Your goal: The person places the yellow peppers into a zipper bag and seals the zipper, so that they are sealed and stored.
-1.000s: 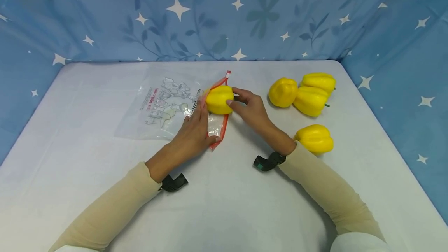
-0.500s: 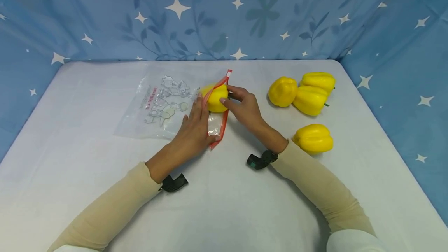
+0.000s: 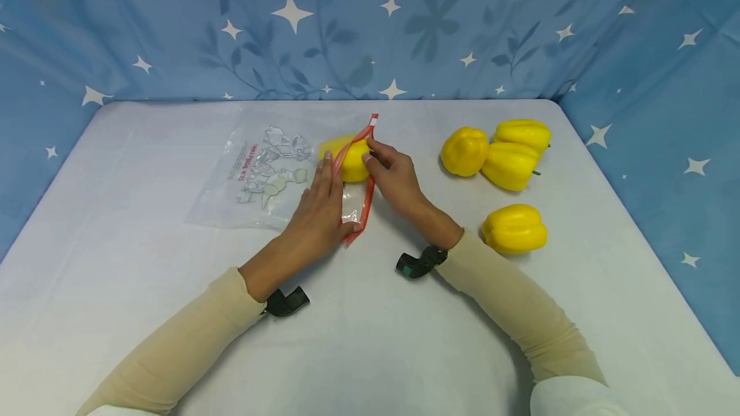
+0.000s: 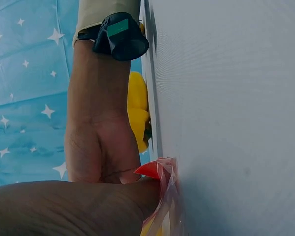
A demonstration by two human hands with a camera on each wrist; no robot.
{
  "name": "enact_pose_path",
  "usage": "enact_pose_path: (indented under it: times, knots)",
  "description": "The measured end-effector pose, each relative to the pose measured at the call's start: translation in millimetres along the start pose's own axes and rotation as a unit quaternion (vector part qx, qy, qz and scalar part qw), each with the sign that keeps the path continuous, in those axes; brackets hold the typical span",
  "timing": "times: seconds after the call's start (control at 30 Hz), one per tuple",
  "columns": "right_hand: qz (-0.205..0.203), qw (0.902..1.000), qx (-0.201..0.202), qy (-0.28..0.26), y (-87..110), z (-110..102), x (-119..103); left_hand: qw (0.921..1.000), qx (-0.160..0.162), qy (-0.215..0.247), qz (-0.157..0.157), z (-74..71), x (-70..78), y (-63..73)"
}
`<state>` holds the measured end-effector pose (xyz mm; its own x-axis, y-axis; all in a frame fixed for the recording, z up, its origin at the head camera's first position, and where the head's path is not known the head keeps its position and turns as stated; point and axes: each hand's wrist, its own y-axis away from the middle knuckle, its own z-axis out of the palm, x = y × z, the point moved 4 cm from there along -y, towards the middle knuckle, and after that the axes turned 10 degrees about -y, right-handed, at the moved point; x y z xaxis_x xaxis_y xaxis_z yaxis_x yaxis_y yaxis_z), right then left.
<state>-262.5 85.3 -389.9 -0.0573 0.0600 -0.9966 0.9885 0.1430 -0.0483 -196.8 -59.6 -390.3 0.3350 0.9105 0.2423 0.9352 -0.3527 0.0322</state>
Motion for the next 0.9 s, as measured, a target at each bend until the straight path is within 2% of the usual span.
enact_pose_path:
  times: [0.1,0.37,0.73,0.9]
  knots:
    - [0.009,0.9998,0.007,-0.016,-1.8,3,1,1.0000,0.000,0.003,0.001,-0.4,-0.2,0.9]
    - [0.003,0.9982,0.015,-0.059,-5.4,10,1,0.9997,0.015,-0.003,0.018,-1.0,1.0,0.9]
    - [0.031,0.9987,0.013,-0.039,-12.0,21,4,0.9987,0.032,-0.015,0.036,-1.1,1.4,-1.0]
    - [0.038,0.9976,0.017,-0.055,-16.3,22,6,0.9984,0.035,-0.017,0.040,-1.6,1.8,-1.3]
